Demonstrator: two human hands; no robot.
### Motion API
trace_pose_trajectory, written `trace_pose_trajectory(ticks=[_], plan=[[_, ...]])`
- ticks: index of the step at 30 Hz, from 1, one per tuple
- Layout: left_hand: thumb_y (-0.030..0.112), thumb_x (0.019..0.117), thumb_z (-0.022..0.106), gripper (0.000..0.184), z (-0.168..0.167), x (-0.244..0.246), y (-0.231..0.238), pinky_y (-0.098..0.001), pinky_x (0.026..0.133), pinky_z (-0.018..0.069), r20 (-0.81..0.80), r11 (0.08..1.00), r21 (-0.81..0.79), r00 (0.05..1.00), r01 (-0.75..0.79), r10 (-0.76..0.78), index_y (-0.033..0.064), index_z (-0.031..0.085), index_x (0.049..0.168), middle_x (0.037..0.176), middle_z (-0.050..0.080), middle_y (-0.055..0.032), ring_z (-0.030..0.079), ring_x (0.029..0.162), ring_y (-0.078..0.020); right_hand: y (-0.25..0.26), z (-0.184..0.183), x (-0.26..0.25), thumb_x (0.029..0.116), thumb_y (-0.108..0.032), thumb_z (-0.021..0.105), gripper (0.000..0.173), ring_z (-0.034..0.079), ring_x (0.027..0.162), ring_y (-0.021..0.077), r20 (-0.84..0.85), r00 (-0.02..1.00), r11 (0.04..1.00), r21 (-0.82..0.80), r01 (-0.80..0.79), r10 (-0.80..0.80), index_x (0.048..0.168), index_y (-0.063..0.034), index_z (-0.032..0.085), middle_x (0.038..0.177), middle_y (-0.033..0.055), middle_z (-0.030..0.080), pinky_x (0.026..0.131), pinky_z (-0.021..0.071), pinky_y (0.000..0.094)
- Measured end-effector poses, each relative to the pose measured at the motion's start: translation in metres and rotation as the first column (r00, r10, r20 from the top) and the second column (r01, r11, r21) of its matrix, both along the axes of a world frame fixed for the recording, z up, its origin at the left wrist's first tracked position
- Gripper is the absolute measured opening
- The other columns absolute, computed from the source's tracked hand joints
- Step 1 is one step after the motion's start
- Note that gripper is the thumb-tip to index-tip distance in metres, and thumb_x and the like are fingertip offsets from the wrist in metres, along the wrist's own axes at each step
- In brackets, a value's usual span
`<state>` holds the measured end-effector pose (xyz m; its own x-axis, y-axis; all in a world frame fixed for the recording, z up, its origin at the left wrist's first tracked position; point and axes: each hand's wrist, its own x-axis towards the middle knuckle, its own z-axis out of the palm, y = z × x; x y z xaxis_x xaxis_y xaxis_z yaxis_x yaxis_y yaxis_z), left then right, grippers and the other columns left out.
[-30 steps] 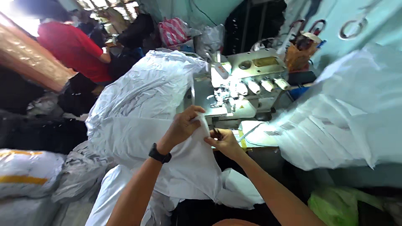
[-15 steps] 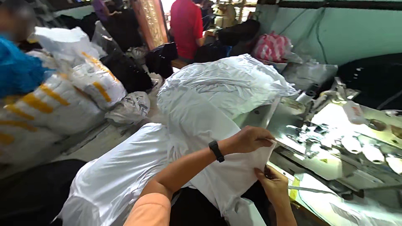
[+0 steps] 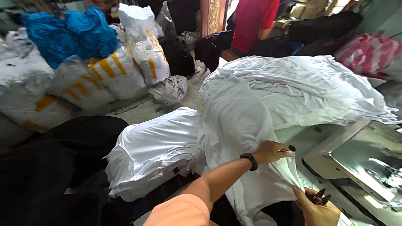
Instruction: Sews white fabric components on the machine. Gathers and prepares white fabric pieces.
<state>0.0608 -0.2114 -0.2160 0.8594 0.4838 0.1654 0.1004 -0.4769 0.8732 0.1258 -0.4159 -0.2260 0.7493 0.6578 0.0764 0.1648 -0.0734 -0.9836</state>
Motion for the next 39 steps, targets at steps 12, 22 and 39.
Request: trace_pose_trajectory(ticks=[12, 22, 39], plan=[[0.011, 0.1016, 0.060, 0.027, -0.001, -0.002, -0.001, -0.0439, 0.097, 0.0503, 0.047, 0.999, -0.012, 0.998, -0.030, 0.030, -0.0115, 0.071, 0.110, 0.104, 0.073, -0.0255, 0.070, 0.102, -0.0326, -0.002, 0.000, 0.000, 0.0805, 0.003, 0.068, 0.017, 0.051, 0.049, -0.0083, 0.014, 0.999, 0.999, -0.006, -0.032, 0.032, 0.078, -0.0123, 0.060, 0.059, -0.0176, 0.055, 0.049, 0.0462, 0.0120], [0.008, 0.1004, 0.061, 0.024, -0.006, 0.000, 0.000, -0.0423, 0.093, 0.0520, 0.106, 1.000, 0.004, 0.994, -0.029, 0.028, -0.0118, 0.072, 0.108, 0.101, 0.073, -0.0246, 0.071, 0.099, -0.0311, -0.001, -0.001, 0.003, 0.0798, 0.003, 0.069, 0.021, 0.050, 0.050, -0.0087, 0.022, 0.999, 0.999, -0.017, -0.042, 0.043, 0.077, -0.0143, 0.059, 0.059, -0.0182, 0.055, 0.049, 0.0456, 0.0113], [0.007, 0.1003, 0.060, 0.022, -0.011, 0.003, 0.001, -0.0389, 0.091, 0.0533, 0.161, 0.999, 0.043, 0.987, -0.013, 0.006, -0.0097, 0.073, 0.107, 0.099, 0.074, -0.0221, 0.071, 0.096, -0.0287, -0.004, -0.004, 0.007, 0.0807, 0.003, 0.071, 0.016, 0.054, 0.054, -0.0087, 0.031, 0.998, 0.997, -0.067, -0.046, 0.048, 0.081, -0.0103, 0.061, 0.063, -0.0168, 0.058, 0.053, 0.0487, 0.0110]])
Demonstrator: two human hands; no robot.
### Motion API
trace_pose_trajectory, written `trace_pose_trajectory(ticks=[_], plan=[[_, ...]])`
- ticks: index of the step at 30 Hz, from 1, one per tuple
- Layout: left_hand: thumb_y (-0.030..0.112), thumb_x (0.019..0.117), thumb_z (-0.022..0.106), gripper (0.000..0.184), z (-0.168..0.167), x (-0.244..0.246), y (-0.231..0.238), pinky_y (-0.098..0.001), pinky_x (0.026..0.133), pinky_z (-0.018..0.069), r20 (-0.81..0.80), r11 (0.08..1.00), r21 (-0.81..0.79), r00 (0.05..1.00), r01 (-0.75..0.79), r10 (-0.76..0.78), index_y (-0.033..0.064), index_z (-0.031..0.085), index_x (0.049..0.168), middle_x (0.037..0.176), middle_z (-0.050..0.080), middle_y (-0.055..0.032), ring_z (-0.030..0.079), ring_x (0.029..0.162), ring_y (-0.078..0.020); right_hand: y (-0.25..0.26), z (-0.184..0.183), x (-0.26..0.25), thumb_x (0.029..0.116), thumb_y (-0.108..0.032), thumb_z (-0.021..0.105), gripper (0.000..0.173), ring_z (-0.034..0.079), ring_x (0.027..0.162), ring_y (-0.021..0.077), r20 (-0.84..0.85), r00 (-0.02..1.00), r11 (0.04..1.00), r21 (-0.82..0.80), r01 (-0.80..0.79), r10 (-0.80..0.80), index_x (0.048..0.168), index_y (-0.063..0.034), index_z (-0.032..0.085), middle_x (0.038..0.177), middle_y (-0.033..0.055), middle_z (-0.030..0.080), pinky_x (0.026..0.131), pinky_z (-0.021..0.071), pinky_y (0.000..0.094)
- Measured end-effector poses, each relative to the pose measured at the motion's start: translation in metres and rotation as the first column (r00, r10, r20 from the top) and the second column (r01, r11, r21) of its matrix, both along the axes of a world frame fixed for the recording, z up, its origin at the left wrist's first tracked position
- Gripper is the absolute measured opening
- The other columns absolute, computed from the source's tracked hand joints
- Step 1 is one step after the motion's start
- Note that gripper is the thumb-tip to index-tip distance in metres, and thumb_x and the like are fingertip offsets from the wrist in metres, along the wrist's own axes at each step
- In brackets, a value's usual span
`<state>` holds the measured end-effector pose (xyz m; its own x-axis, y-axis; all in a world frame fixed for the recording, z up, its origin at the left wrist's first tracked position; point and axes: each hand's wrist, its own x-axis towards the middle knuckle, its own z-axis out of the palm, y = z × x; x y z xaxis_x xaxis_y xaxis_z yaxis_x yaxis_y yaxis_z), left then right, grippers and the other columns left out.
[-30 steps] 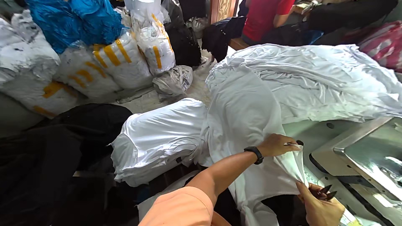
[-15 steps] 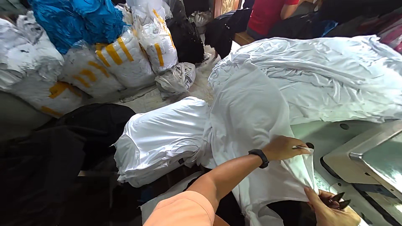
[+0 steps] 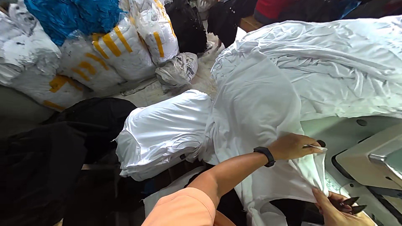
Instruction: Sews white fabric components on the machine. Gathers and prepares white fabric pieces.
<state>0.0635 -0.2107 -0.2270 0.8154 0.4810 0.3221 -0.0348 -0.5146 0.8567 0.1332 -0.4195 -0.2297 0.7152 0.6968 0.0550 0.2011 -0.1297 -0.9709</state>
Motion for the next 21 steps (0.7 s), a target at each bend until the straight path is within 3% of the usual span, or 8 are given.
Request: trace_pose_trajectory(ticks=[14, 21], plan=[[0.005, 0.0989, 0.061, 0.021, 0.000, 0.001, 0.000, -0.0395, 0.091, 0.0536, 0.026, 1.000, -0.001, 1.000, 0.001, -0.001, -0.0108, 0.073, 0.105, 0.099, 0.074, -0.0230, 0.072, 0.095, -0.0296, -0.001, -0.003, 0.002, 0.0805, 0.003, 0.070, 0.017, 0.054, 0.054, -0.0084, -0.015, 0.999, 0.999, 0.028, -0.028, 0.028, 0.081, -0.0116, 0.061, 0.064, -0.0176, 0.059, 0.051, 0.0479, 0.0110], [0.010, 0.1021, 0.058, 0.025, 0.009, 0.001, 0.003, -0.0379, 0.096, 0.0511, -0.099, 1.000, -0.010, 0.995, 0.023, -0.024, -0.0085, 0.073, 0.111, 0.105, 0.073, -0.0213, 0.070, 0.103, -0.0282, -0.002, -0.001, -0.001, 0.0801, 0.002, 0.070, 0.018, 0.055, 0.056, -0.0078, 0.013, 1.000, 1.000, 0.008, 0.003, -0.003, 0.083, -0.0132, 0.062, 0.065, -0.0181, 0.058, 0.053, 0.0489, 0.0120]])
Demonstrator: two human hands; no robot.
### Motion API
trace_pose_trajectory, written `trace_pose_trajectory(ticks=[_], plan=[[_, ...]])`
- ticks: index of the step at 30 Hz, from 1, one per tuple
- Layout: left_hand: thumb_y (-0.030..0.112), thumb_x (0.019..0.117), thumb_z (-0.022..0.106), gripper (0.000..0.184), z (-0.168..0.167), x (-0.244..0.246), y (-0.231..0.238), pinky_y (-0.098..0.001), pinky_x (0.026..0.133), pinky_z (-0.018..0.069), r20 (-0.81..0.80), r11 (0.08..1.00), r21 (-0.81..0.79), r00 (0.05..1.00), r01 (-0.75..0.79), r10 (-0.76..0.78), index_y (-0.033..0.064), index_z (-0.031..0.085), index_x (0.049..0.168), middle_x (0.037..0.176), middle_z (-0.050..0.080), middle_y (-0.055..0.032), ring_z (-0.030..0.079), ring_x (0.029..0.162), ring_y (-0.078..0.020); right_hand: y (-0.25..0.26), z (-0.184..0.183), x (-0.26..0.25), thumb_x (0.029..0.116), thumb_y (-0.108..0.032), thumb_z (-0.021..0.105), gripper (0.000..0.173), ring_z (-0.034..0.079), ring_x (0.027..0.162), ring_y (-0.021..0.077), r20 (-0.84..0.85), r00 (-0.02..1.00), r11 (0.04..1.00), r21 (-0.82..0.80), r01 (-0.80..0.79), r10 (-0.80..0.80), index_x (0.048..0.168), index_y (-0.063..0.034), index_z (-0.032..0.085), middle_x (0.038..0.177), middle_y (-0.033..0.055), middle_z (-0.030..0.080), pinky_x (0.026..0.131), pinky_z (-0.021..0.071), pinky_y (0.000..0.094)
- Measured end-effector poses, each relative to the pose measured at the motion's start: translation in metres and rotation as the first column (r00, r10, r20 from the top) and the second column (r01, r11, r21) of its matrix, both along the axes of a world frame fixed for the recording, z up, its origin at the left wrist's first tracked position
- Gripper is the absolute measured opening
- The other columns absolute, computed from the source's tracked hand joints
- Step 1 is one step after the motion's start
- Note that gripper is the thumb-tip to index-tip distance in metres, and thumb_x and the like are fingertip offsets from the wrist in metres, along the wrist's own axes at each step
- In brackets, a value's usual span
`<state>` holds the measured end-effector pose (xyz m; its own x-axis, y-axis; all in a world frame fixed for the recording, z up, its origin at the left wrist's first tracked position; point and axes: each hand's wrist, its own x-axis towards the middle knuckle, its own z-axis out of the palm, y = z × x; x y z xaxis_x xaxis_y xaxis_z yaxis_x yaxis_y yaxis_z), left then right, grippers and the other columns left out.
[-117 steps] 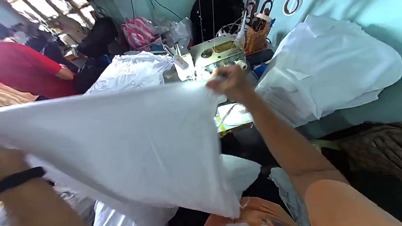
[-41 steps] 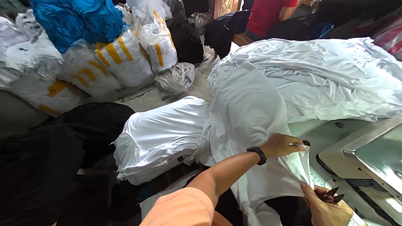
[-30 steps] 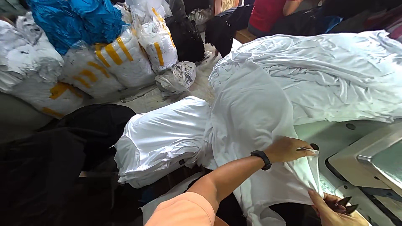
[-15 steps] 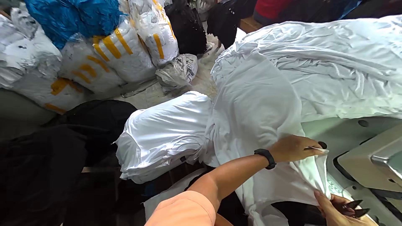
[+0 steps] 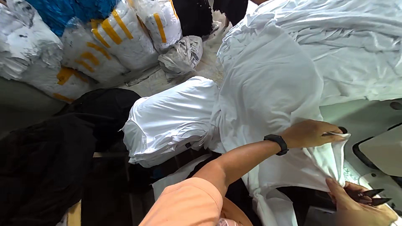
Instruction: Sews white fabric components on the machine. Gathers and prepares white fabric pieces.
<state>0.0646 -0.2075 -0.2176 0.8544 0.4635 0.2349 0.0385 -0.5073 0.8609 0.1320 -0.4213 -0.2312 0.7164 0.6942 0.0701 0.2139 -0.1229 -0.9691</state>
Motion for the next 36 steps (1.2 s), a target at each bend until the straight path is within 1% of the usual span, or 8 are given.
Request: trace_pose_trajectory(ticks=[11, 15, 21, 25, 28, 29, 32, 36], plan=[[0.012, 0.1017, 0.060, 0.026, -0.001, 0.006, -0.008, -0.0407, 0.095, 0.0520, -0.063, 0.999, -0.007, 0.997, -0.037, 0.037, -0.0080, 0.072, 0.112, 0.105, 0.074, -0.0211, 0.070, 0.102, -0.0282, -0.007, -0.002, 0.001, 0.0780, 0.002, 0.071, 0.017, 0.053, 0.057, -0.0115, 0.039, 0.996, 0.993, 0.075, -0.088, 0.086, 0.080, -0.0118, 0.061, 0.065, -0.0194, 0.057, 0.055, 0.0469, 0.0089], [0.014, 0.1024, 0.060, 0.027, 0.003, 0.006, -0.009, -0.0420, 0.096, 0.0523, -0.099, 0.998, 0.008, 0.993, -0.057, 0.058, -0.0071, 0.072, 0.113, 0.107, 0.074, -0.0200, 0.070, 0.105, -0.0278, -0.008, -0.006, 0.005, 0.0836, -0.001, 0.070, 0.014, 0.054, 0.060, -0.0115, 0.051, 0.988, 0.982, 0.118, -0.150, 0.145, 0.082, -0.0112, 0.061, 0.069, -0.0193, 0.057, 0.058, 0.0476, 0.0090], [0.009, 0.1008, 0.062, 0.021, -0.004, 0.015, -0.008, -0.0445, 0.093, 0.0554, -0.104, 0.996, 0.088, 0.994, -0.001, 0.010, -0.0063, 0.073, 0.109, 0.104, 0.074, -0.0193, 0.072, 0.101, -0.0287, -0.004, -0.006, 0.008, 0.0967, -0.002, 0.053, 0.026, 0.061, 0.054, -0.0044, -0.140, 0.990, 0.952, 0.307, 0.009, 0.036, 0.081, -0.0212, 0.061, 0.068, -0.0164, 0.068, 0.050, 0.0511, 0.0126], [-0.002, 0.0915, 0.070, 0.012, 0.006, 0.013, -0.012, -0.0390, 0.085, 0.0573, 0.109, 0.998, 0.039, 0.992, 0.055, -0.059, -0.0105, 0.074, 0.099, 0.093, 0.075, -0.0207, 0.073, 0.089, -0.0254, -0.009, 0.003, 0.015, 0.1029, -0.009, 0.047, 0.030, 0.062, 0.056, -0.0018, -0.275, 0.956, 0.946, 0.325, -0.005, 0.100, 0.084, -0.0232, 0.066, 0.073, -0.0128, 0.072, 0.052, 0.0511, 0.0138], [-0.009, 0.0867, 0.070, 0.007, 0.051, 0.015, -0.028, -0.0304, 0.074, 0.0560, 0.250, 0.961, 0.075, 0.927, 0.268, -0.278, -0.0121, 0.073, 0.092, 0.084, 0.072, -0.0189, 0.069, 0.077, -0.0185, -0.010, 0.026, 0.021, 0.1005, -0.015, 0.059, 0.016, 0.058, 0.063, -0.0060, -0.125, 0.990, 0.936, 0.352, -0.012, 0.059, 0.094, -0.0233, 0.071, 0.085, -0.0177, 0.070, 0.055, 0.0479, 0.0123], [-0.009, 0.0864, 0.069, 0.007, 0.063, 0.015, -0.031, -0.0286, 0.074, 0.0558, 0.293, 0.934, 0.106, 0.887, 0.342, -0.358, -0.0128, 0.073, 0.091, 0.084, 0.072, -0.0195, 0.070, 0.077, -0.0179, -0.007, 0.033, 0.020, 0.0973, -0.017, 0.065, 0.008, 0.060, 0.070, -0.0074, -0.045, 0.999, 0.927, 0.375, -0.006, 0.024, 0.102, -0.0223, 0.070, 0.093, -0.0198, 0.070, 0.060, 0.0498, 0.0124], [-0.009, 0.0877, 0.066, 0.008, 0.085, 0.020, -0.031, -0.0250, 0.079, 0.0553, 0.327, 0.858, 0.190, 0.793, 0.478, -0.514, -0.0130, 0.072, 0.090, 0.085, 0.072, -0.0192, 0.070, 0.081, -0.0146, 0.009, 0.052, 0.009, 0.0803, -0.023, 0.084, 0.045, 0.065, 0.095, -0.0077, 0.099, 0.991, 0.904, 0.426, 0.043, -0.094, 0.120, -0.0165, 0.063, 0.111, -0.0193, 0.068, 0.075, 0.0570, 0.0149], [-0.003, 0.0912, 0.067, 0.008, 0.097, 0.022, -0.011, -0.0150, 0.077, 0.0540, 0.259, 0.879, 0.143, 0.840, 0.455, -0.477, -0.0093, 0.071, 0.096, 0.090, 0.073, -0.0071, 0.065, 0.081, 0.0019, 0.031, 0.058, 0.002, 0.0809, -0.006, 0.082, 0.043, 0.069, 0.086, 0.0018, 0.191, 0.970, 0.905, 0.422, 0.055, -0.148, 0.117, 0.0087, 0.063, 0.100, 0.0067, 0.073, 0.072, 0.0584, 0.0184]])
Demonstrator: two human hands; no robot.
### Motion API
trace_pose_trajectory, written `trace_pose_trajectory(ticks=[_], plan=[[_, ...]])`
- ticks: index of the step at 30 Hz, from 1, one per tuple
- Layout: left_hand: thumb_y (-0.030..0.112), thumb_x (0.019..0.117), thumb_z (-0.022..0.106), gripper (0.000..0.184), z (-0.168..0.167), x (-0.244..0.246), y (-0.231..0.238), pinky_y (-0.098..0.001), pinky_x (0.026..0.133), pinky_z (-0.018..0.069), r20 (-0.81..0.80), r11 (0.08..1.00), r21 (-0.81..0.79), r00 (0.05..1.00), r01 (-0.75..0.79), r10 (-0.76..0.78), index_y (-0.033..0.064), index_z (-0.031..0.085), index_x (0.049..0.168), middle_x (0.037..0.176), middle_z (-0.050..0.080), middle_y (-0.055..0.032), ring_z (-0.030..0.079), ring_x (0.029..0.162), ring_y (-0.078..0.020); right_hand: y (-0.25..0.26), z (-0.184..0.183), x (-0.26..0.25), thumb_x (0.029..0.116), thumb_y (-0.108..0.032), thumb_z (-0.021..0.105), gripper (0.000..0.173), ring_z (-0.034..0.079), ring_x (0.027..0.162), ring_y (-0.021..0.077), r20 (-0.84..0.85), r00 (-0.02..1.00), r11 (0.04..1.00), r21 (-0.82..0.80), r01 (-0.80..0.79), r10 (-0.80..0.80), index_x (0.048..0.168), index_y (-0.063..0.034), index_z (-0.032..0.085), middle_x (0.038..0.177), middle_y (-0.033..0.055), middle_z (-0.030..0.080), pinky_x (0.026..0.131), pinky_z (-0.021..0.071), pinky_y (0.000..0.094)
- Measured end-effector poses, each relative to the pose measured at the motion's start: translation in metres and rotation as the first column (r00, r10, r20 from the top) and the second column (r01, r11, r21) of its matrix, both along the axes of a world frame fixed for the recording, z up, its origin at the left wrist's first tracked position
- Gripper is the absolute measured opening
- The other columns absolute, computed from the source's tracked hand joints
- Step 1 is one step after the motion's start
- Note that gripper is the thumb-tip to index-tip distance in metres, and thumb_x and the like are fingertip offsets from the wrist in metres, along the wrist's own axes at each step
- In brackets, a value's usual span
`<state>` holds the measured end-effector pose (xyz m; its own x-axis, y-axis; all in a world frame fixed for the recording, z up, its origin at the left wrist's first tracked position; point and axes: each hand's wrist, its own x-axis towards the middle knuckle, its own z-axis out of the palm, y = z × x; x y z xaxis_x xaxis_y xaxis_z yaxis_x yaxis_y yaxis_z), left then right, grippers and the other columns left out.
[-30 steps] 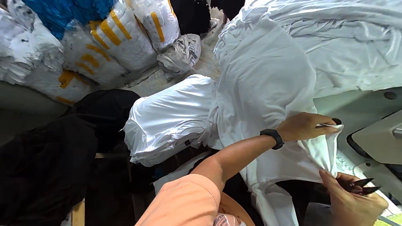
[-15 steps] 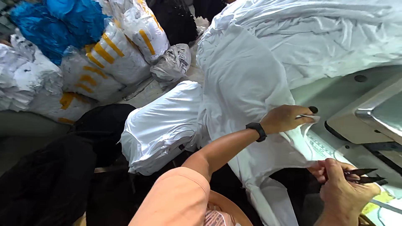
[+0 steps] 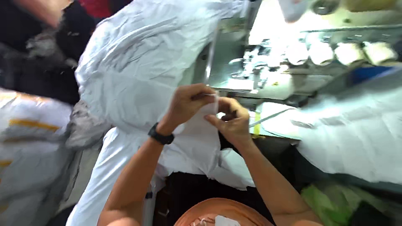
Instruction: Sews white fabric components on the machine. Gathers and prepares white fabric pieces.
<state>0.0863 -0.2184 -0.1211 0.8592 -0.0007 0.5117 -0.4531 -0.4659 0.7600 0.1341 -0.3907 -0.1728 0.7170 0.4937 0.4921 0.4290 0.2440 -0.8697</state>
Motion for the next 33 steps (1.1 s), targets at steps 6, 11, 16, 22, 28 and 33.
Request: trace_pose_trajectory(ticks=[6, 11, 16, 22, 28, 33], plan=[[0.000, 0.0905, 0.072, 0.005, 0.008, -0.012, 0.001, -0.0123, 0.075, 0.0543, -0.070, 0.998, -0.048, 0.997, -0.041, 0.038, -0.0020, 0.070, 0.095, 0.092, 0.072, 0.0021, 0.065, 0.081, 0.0040, 0.013, 0.004, -0.005, 0.0810, -0.011, 0.086, 0.049, 0.065, 0.083, 0.0072, 0.096, 0.981, 0.982, 0.103, 0.156, -0.166, 0.114, 0.0050, 0.054, 0.101, 0.0130, 0.067, 0.060, 0.0513, 0.0152], [0.005, 0.0919, 0.073, 0.004, 0.017, -0.005, -0.011, -0.0132, 0.072, 0.0509, -0.038, 0.997, -0.050, 0.998, 0.056, -0.058, 0.0010, 0.072, 0.092, 0.088, 0.068, 0.0009, 0.062, 0.080, 0.0004, 0.016, 0.015, 0.013, 0.0811, 0.005, 0.073, 0.012, 0.064, 0.083, 0.0078, 0.212, 0.959, 0.961, 0.242, 0.134, -0.187, 0.082, 0.0053, 0.061, 0.093, 0.0154, 0.066, 0.066, 0.0518, 0.0138], [-0.006, 0.0840, 0.074, 0.004, 0.030, 0.014, -0.020, -0.0197, 0.073, 0.0561, 0.144, 0.992, -0.104, 0.988, 0.075, -0.060, -0.0089, 0.071, 0.085, 0.083, 0.071, -0.0107, 0.067, 0.078, -0.0060, -0.006, 0.023, 0.024, 0.0933, -0.010, 0.070, 0.004, 0.061, 0.075, -0.0060, 0.108, 0.993, 0.968, 0.240, -0.068, 0.043, 0.093, -0.0131, 0.072, 0.094, -0.0081, 0.072, 0.063, 0.0504, 0.0103], [-0.009, 0.0838, 0.073, 0.004, 0.064, 0.018, -0.026, -0.0180, 0.074, 0.0560, 0.179, 0.974, -0.134, 0.971, 0.180, -0.155, -0.0089, 0.069, 0.084, 0.083, 0.071, -0.0109, 0.067, 0.081, -0.0044, -0.021, 0.012, 0.013, 0.0934, -0.012, 0.071, 0.002, 0.059, 0.080, -0.0099, 0.130, 0.974, 0.959, 0.193, -0.208, 0.185, 0.093, -0.0104, 0.070, 0.099, -0.0073, 0.071, 0.067, 0.0473, 0.0049], [-0.009, 0.0861, 0.071, 0.003, 0.047, 0.031, -0.047, -0.0205, 0.076, 0.0559, 0.147, 0.965, -0.029, 0.956, 0.259, -0.252, -0.0106, 0.074, 0.088, 0.083, 0.072, -0.0159, 0.068, 0.080, -0.0095, -0.021, 0.014, 0.016, 0.0891, -0.019, 0.078, 0.015, 0.066, 0.089, -0.0062, -0.066, 0.998, 0.949, 0.313, 0.039, -0.020, 0.101, -0.0275, 0.078, 0.100, -0.0186, 0.073, 0.078, 0.0555, 0.0127], [-0.009, 0.0864, 0.070, 0.003, 0.055, 0.036, -0.044, -0.0179, 0.073, 0.0542, 0.175, 0.973, -0.027, 0.960, 0.228, -0.220, -0.0100, 0.072, 0.087, 0.085, 0.072, -0.0140, 0.066, 0.080, -0.0067, -0.028, 0.015, 0.018, 0.0938, -0.013, 0.071, 0.014, 0.068, 0.086, -0.0056, -0.090, 0.994, 0.949, 0.313, -0.037, 0.069, 0.099, -0.0247, 0.077, 0.097, -0.0167, 0.075, 0.077, 0.0575, 0.0134]])
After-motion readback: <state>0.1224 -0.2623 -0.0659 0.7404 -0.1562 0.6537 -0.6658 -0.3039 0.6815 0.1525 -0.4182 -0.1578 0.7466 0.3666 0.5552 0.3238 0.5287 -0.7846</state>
